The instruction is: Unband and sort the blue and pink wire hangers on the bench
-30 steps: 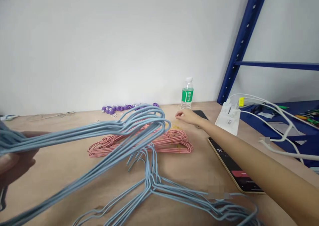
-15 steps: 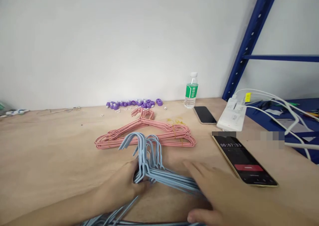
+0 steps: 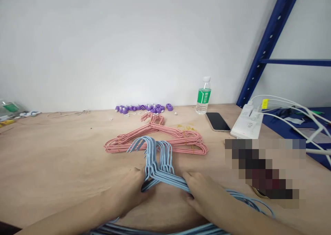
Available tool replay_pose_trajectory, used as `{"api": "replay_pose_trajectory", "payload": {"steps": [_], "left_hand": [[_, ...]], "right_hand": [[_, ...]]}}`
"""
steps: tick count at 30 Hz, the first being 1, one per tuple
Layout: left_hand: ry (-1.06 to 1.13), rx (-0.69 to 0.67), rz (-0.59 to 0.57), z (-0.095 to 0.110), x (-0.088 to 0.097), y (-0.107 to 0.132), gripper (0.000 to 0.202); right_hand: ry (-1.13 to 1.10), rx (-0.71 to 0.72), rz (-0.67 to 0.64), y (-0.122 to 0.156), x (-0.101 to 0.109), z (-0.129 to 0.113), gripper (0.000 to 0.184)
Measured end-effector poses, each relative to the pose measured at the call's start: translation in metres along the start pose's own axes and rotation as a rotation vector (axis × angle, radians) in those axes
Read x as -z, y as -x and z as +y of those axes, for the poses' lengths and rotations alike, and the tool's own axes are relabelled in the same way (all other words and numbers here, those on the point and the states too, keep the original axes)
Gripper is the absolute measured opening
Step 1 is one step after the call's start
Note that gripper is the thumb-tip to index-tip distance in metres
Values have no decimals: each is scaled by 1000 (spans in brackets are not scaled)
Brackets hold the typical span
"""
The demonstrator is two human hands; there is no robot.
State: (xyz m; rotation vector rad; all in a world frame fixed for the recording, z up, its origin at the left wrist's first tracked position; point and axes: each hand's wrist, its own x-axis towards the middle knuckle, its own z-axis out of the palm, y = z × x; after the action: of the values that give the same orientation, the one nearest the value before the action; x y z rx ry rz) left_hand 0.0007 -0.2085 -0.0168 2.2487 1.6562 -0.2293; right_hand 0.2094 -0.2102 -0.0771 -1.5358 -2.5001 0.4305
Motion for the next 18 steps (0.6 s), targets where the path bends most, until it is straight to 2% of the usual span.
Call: {"api": "replay_pose_trajectory", "payload": {"steps": [2, 5, 7, 9, 12, 15, 18], "left_hand": [[-68, -38, 34, 0, 10, 2, 24], [-163, -174, 111, 0, 34, 4, 37], [-203, -233, 186, 0, 48, 2, 40], [-195, -281, 260, -1, 54, -2, 39], [-70, -374, 294, 0, 48, -9, 32], [54, -353, 262, 8, 36, -17, 52], [71, -286, 307, 19, 30, -23, 63]], "right_hand": [[-27, 35, 50, 1, 8, -4, 33], [-27, 109, 204, 0, 28, -9, 44], [52, 138, 306, -3, 39, -11, 50], [164, 184, 422, -8, 44, -12, 55], [286, 235, 521, -18, 39, -15, 61], [252, 237, 506, -28, 31, -23, 66], [211, 257, 545, -37, 26, -35, 64]]}}
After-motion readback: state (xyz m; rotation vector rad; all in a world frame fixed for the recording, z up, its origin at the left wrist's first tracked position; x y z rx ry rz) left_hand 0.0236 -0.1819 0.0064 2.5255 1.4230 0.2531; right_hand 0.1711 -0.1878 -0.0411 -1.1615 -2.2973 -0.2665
